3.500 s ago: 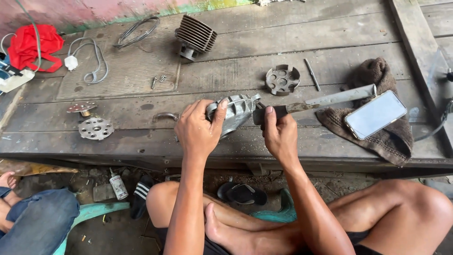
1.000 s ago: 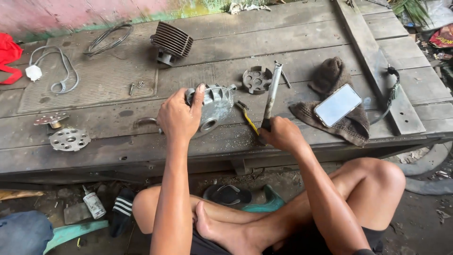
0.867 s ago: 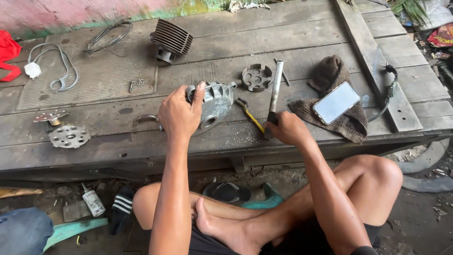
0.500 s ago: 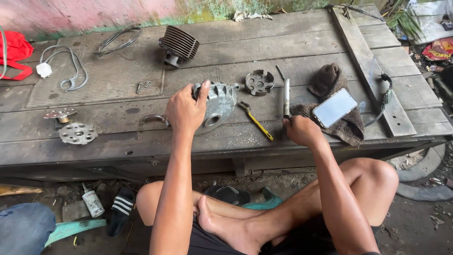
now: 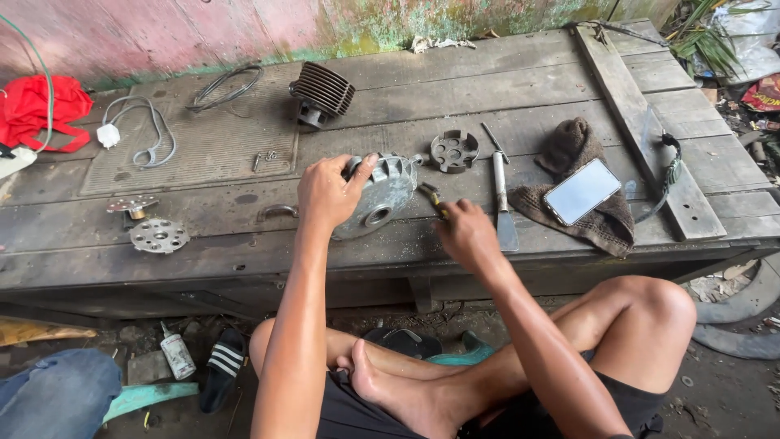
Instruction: The person uses a yellow-handled tool to scrape a cylindrical metal part, then switches to a metal file to smooth the edges of the same part. The person rotates the part frequently to work on different sections while seated at a wooden workbench.
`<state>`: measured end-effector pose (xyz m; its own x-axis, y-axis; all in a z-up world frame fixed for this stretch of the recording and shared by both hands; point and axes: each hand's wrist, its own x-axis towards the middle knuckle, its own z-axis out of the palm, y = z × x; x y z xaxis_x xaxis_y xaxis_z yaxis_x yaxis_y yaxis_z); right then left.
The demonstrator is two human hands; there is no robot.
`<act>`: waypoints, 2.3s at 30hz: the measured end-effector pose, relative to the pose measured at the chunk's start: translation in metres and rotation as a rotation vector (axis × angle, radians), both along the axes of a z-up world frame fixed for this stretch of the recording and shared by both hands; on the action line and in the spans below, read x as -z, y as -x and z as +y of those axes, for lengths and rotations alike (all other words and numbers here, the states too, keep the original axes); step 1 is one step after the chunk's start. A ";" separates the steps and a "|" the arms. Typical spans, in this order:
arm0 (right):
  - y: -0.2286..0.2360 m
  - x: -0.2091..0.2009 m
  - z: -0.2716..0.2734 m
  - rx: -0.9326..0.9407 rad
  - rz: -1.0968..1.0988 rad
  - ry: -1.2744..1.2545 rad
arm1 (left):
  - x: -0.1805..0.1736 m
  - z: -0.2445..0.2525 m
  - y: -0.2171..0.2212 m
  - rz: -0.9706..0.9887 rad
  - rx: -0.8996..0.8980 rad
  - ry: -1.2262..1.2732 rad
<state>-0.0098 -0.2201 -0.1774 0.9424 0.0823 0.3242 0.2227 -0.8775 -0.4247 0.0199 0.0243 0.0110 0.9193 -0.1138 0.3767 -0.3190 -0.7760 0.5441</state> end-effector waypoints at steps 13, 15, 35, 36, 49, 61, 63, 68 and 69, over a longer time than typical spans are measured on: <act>-0.008 0.024 -0.008 0.135 0.001 0.061 | 0.003 -0.001 0.004 0.116 -0.061 0.053; -0.002 0.005 -0.008 0.178 -0.092 -0.091 | 0.003 -0.004 0.007 0.150 -0.097 0.079; 0.040 -0.110 0.054 -0.158 -0.103 -0.711 | -0.009 -0.029 0.020 0.320 -0.208 0.083; 0.033 -0.110 0.052 -0.099 -0.173 -0.652 | -0.009 -0.027 0.016 0.334 -0.223 0.063; 0.039 -0.131 0.055 -0.013 -0.336 -0.503 | -0.011 -0.030 0.015 0.351 -0.213 0.083; 0.015 -0.101 0.057 0.025 -0.197 -0.751 | -0.007 -0.019 -0.002 0.352 -0.193 0.105; 0.024 -0.104 0.041 0.138 -0.089 -0.577 | -0.002 -0.016 -0.009 0.345 -0.201 0.104; 0.016 -0.116 0.048 0.093 -0.171 -0.757 | 0.004 -0.011 -0.020 0.320 -0.205 0.098; 0.013 -0.119 0.053 0.049 -0.184 -0.813 | 0.003 -0.010 -0.018 0.309 -0.204 0.106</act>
